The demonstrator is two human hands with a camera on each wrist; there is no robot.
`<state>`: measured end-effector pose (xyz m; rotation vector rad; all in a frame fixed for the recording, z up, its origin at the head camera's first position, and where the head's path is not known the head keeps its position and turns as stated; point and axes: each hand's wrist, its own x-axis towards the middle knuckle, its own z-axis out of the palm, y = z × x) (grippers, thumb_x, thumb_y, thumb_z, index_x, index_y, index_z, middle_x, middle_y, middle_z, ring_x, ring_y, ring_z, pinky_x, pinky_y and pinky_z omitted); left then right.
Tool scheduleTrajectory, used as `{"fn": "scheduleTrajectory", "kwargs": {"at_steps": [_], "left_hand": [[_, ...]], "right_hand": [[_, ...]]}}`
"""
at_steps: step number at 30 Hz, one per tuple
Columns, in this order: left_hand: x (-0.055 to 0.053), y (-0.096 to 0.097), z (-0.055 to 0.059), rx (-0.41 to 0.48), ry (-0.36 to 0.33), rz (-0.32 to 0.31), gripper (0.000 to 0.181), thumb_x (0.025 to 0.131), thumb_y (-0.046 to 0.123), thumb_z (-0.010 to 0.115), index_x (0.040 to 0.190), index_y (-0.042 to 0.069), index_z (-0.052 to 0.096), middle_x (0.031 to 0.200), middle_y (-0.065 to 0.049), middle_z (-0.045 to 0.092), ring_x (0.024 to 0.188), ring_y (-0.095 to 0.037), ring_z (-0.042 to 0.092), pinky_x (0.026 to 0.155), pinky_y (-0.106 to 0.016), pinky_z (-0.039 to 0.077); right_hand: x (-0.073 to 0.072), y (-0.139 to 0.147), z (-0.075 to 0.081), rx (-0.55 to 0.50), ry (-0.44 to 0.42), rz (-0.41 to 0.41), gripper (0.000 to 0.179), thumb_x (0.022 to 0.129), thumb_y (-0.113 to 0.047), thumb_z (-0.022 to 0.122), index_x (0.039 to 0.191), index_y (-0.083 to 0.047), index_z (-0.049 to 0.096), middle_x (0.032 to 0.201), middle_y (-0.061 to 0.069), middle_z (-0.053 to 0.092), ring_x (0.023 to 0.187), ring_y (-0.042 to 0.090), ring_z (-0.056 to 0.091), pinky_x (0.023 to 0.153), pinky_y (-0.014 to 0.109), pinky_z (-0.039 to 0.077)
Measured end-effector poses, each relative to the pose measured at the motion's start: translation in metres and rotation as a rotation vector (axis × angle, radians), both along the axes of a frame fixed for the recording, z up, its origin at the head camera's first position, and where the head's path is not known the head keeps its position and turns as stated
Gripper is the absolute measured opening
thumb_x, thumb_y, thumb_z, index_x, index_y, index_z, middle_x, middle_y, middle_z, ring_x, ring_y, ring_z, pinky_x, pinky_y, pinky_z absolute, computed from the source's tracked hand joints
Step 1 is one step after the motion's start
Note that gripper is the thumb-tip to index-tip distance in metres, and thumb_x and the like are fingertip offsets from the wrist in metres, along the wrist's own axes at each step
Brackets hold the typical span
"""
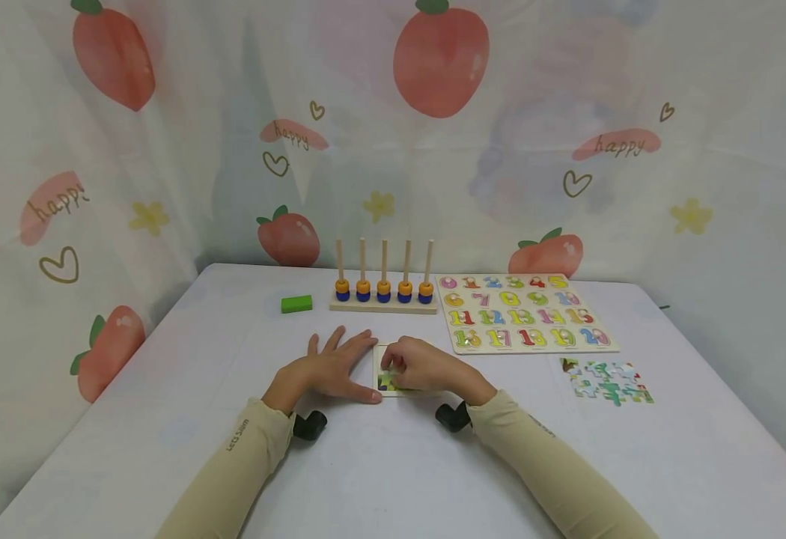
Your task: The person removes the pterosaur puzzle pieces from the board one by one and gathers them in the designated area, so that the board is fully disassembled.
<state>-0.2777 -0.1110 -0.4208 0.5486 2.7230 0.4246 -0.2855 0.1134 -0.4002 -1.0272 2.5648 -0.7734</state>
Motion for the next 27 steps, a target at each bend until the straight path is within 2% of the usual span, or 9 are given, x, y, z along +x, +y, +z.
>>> {"fn": "scheduleTrajectory", "kwargs": {"at_steps": [17,22,27], "left_hand": [[-0.0008,0.0000,0.0004,-0.006,-0.003,0.001,0.108,0.086,0.071,0.078,0.171,0.025,0.028,0.180,0.002,0.013,0.163,-0.041,-0.007,0.120,-0.076,-0.010],[-0.0013,0.0000,0.0005,-0.002,-0.006,0.003,0.108,0.086,0.071,0.078,0.171,0.025,0.029,0.180,0.001,0.013,0.163,-0.040,-0.007,0.120,-0.076,-0.010],[-0.0028,-0.0004,-0.0022,-0.001,0.002,-0.001,0.108,0.086,0.071,0.078,0.171,0.025,0.029,0.180,0.002,0.013,0.163,-0.040,-0.008,0.119,-0.076,-0.010]], "right_hand": [[0.0014,0.0002,-0.0036,-0.029,0.014,-0.016,0.020,0.089,0.004,0.074,0.107,-0.002,0.071,0.100,0.003,0.060,0.091,0.016,0.054,0.085,0.031,0.049],[0.0028,0.0007,-0.0024,-0.055,-0.011,-0.014,0.022,0.089,0.006,0.073,0.109,-0.002,0.066,0.101,0.004,0.063,0.089,0.015,0.057,0.084,0.030,0.051],[0.0024,0.0007,-0.0038,-0.091,-0.039,-0.003,0.018,0.090,0.007,0.071,0.103,-0.005,0.066,0.096,0.002,0.066,0.085,0.013,0.059,0.081,0.028,0.052]]}}
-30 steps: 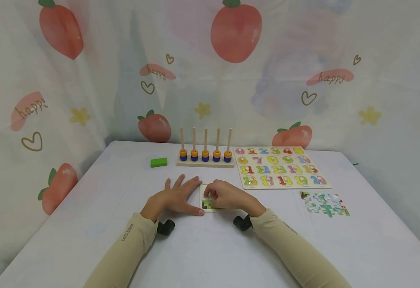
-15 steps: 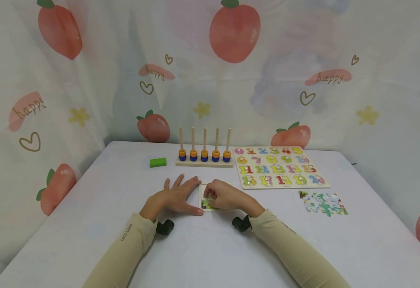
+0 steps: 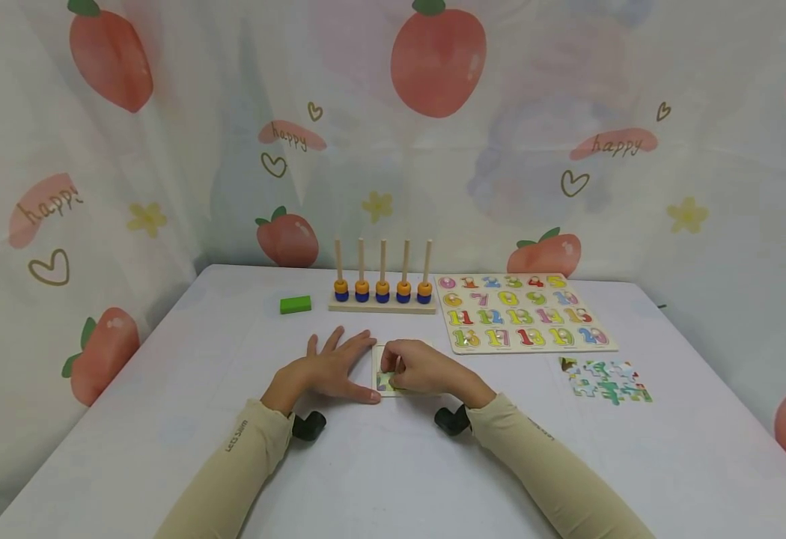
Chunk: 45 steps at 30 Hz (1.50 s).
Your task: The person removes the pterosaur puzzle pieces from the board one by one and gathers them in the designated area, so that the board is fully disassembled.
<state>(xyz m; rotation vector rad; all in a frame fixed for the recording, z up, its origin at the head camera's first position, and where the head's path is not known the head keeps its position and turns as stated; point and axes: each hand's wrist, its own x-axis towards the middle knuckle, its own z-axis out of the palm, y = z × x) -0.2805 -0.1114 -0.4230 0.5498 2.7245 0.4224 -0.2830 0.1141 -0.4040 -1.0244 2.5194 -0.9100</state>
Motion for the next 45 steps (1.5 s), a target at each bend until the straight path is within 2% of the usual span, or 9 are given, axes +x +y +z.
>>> {"fn": "scheduleTrajectory", "kwargs": {"at_steps": [2,9,15,24,35,45], "left_hand": [[0.000,0.000,-0.001,-0.001,0.002,-0.001,0.108,0.086,0.071,0.078,0.171,0.025,0.029,0.180,0.002,0.013,0.163,-0.040,-0.007,0.119,-0.076,-0.010],[-0.001,0.000,-0.001,-0.003,0.001,0.001,0.110,0.085,0.073,0.077,0.171,0.025,0.029,0.180,0.003,0.013,0.163,-0.040,-0.007,0.119,-0.076,-0.010],[-0.001,-0.001,-0.001,-0.003,0.002,-0.002,0.109,0.085,0.072,0.077,0.171,0.026,0.028,0.180,0.003,0.013,0.163,-0.040,-0.007,0.120,-0.076,-0.010],[0.000,0.000,0.000,-0.005,0.005,-0.004,0.109,0.085,0.073,0.077,0.171,0.026,0.028,0.180,0.003,0.013,0.163,-0.040,-0.007,0.120,-0.076,-0.009],[0.002,0.001,0.002,0.000,-0.001,0.001,0.109,0.086,0.071,0.077,0.171,0.024,0.028,0.180,0.001,0.013,0.163,-0.041,-0.006,0.120,-0.076,-0.009],[0.005,0.000,0.003,0.008,-0.007,0.011,0.108,0.087,0.068,0.079,0.171,0.023,0.028,0.180,-0.001,0.012,0.163,-0.040,-0.005,0.121,-0.074,-0.009]], "right_hand": [[0.000,0.000,0.000,-0.018,0.005,0.008,0.017,0.090,0.007,0.071,0.102,-0.005,0.066,0.096,0.003,0.067,0.084,0.012,0.059,0.080,0.028,0.052],[0.001,0.000,0.000,-0.052,0.008,-0.006,0.019,0.095,0.005,0.070,0.111,-0.004,0.066,0.093,0.001,0.065,0.082,0.012,0.057,0.076,0.028,0.051],[0.001,0.000,-0.001,-0.066,0.021,-0.005,0.016,0.096,0.004,0.070,0.109,-0.003,0.068,0.087,-0.002,0.064,0.080,0.010,0.057,0.075,0.028,0.050],[0.005,0.008,0.004,-0.090,0.036,-0.036,0.016,0.098,-0.002,0.072,0.113,-0.004,0.069,0.086,-0.004,0.067,0.077,0.010,0.058,0.072,0.027,0.050],[0.014,0.034,0.009,-0.145,0.034,-0.078,0.015,0.097,-0.005,0.077,0.106,-0.005,0.066,0.086,-0.003,0.067,0.079,0.015,0.059,0.073,0.030,0.050],[0.026,0.069,0.012,-0.147,0.036,-0.139,0.014,0.096,-0.005,0.079,0.098,-0.008,0.065,0.085,-0.003,0.065,0.078,0.018,0.058,0.067,0.028,0.049]]}}
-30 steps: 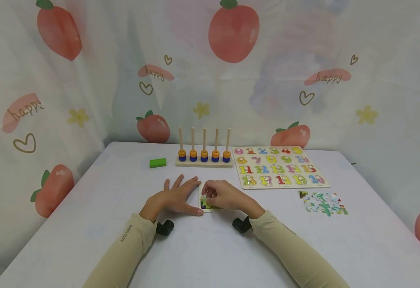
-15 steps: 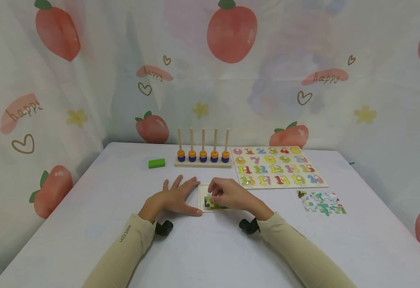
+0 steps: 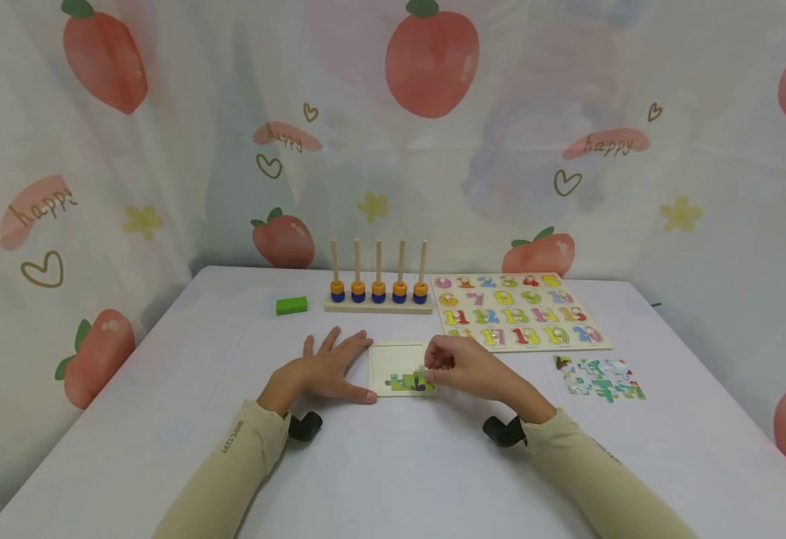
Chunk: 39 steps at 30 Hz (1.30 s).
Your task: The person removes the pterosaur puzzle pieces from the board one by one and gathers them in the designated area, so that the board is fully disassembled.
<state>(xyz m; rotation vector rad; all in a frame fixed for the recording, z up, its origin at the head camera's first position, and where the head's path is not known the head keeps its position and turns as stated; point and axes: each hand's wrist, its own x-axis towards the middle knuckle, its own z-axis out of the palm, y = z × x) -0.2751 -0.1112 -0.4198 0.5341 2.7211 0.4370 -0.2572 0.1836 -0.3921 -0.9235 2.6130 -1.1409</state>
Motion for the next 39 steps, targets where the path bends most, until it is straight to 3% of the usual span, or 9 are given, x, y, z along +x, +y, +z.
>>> {"fn": "scheduleTrajectory", "kwargs": {"at_steps": [6,22,39], "left_hand": [[0.000,-0.002,-0.001,0.012,0.006,0.001,0.108,0.086,0.068,0.079,0.171,0.023,0.029,0.180,0.000,0.013,0.163,-0.040,-0.004,0.121,-0.075,-0.009],[-0.004,-0.004,-0.003,0.018,-0.001,-0.007,0.110,0.086,0.070,0.078,0.172,0.024,0.027,0.180,0.001,0.011,0.164,-0.039,-0.006,0.121,-0.074,-0.010],[-0.001,-0.001,-0.001,0.022,-0.001,0.000,0.109,0.085,0.069,0.079,0.171,0.024,0.028,0.180,0.001,0.013,0.164,-0.039,-0.006,0.121,-0.074,-0.010]], "right_hand": [[0.006,0.025,0.002,-0.004,-0.013,-0.049,0.013,0.097,-0.006,0.079,0.097,-0.009,0.066,0.085,-0.001,0.064,0.080,0.020,0.058,0.068,0.028,0.048],[0.022,0.081,0.009,0.032,0.048,-0.161,0.011,0.097,-0.007,0.078,0.099,-0.010,0.067,0.088,-0.002,0.066,0.083,0.021,0.061,0.071,0.027,0.053],[0.040,0.137,0.015,0.073,0.053,-0.325,0.009,0.099,-0.008,0.076,0.104,-0.006,0.069,0.091,0.001,0.069,0.084,0.021,0.064,0.070,0.026,0.056]]}}
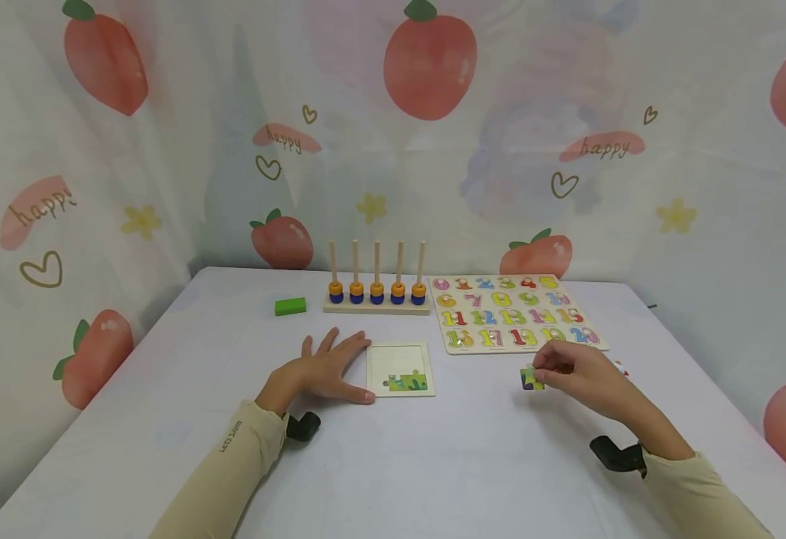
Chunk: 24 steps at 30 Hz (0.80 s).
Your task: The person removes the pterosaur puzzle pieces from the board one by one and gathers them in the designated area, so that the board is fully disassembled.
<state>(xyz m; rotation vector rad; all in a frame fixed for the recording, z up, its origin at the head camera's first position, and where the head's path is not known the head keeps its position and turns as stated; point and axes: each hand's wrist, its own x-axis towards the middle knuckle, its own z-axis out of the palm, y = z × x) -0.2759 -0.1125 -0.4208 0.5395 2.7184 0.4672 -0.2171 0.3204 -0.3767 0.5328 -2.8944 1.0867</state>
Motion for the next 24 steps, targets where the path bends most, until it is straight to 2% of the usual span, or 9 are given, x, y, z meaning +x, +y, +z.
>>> {"fn": "scheduleTrajectory", "kwargs": {"at_steps": [7,15,24], "left_hand": [[0.000,0.000,-0.001,0.006,0.000,-0.001,0.109,0.085,0.069,0.078,0.171,0.024,0.029,0.180,0.000,0.013,0.164,-0.039,-0.006,0.121,-0.074,-0.010],[0.000,-0.001,-0.001,0.009,0.001,0.002,0.108,0.086,0.069,0.078,0.171,0.024,0.029,0.180,0.000,0.013,0.164,-0.039,-0.005,0.121,-0.074,-0.010],[0.000,-0.002,0.000,0.023,-0.005,-0.010,0.111,0.085,0.070,0.078,0.171,0.020,0.029,0.180,-0.003,0.014,0.163,-0.040,-0.005,0.121,-0.073,-0.010]], "right_hand": [[0.006,0.029,0.002,0.036,-0.014,-0.044,0.010,0.100,-0.007,0.074,0.109,-0.003,0.069,0.096,0.003,0.070,0.084,0.024,0.063,0.066,0.026,0.055],[0.008,0.060,-0.005,0.064,-0.059,-0.086,0.012,0.101,-0.006,0.072,0.111,0.000,0.068,0.100,0.005,0.071,0.084,0.019,0.063,0.069,0.027,0.056],[0.007,0.075,-0.013,0.056,-0.159,-0.140,0.016,0.102,-0.006,0.071,0.113,0.004,0.066,0.098,0.006,0.069,0.084,0.019,0.062,0.070,0.027,0.056]]}}
